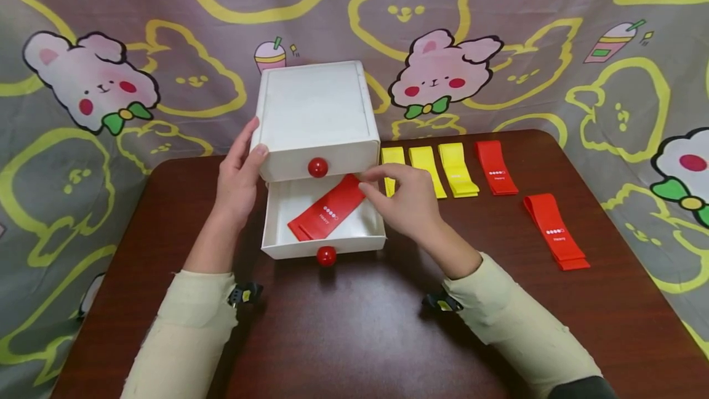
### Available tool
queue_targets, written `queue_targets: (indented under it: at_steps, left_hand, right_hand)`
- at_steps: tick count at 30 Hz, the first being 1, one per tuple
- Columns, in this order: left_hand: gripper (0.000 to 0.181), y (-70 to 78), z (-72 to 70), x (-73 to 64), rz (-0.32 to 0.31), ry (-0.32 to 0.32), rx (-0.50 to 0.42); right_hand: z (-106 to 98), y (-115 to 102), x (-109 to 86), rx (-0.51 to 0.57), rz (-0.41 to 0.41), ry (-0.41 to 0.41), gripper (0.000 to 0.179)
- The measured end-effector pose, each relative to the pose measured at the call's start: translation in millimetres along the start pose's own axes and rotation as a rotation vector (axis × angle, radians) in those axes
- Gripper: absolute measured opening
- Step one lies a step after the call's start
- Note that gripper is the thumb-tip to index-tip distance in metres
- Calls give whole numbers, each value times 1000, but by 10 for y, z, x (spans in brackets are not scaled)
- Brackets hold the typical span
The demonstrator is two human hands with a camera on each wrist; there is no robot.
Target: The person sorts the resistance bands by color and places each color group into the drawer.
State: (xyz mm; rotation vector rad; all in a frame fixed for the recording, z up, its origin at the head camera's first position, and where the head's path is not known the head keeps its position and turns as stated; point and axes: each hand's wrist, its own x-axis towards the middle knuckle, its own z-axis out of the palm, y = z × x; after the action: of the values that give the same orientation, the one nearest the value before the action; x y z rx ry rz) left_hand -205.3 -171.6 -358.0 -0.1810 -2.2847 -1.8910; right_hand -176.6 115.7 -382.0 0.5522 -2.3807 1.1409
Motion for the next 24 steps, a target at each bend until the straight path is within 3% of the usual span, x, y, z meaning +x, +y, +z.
queue_targets:
  at_steps: [10, 24]
  left_hand:
    - [54, -3, 6, -7, -3, 0, -10]
    - [55, -28, 2, -1, 1, -4, -21]
  right_hand:
    - [-280, 143, -161, 88, 91, 4, 22]
    - [-653, 548, -352, 103, 183, 3, 29]
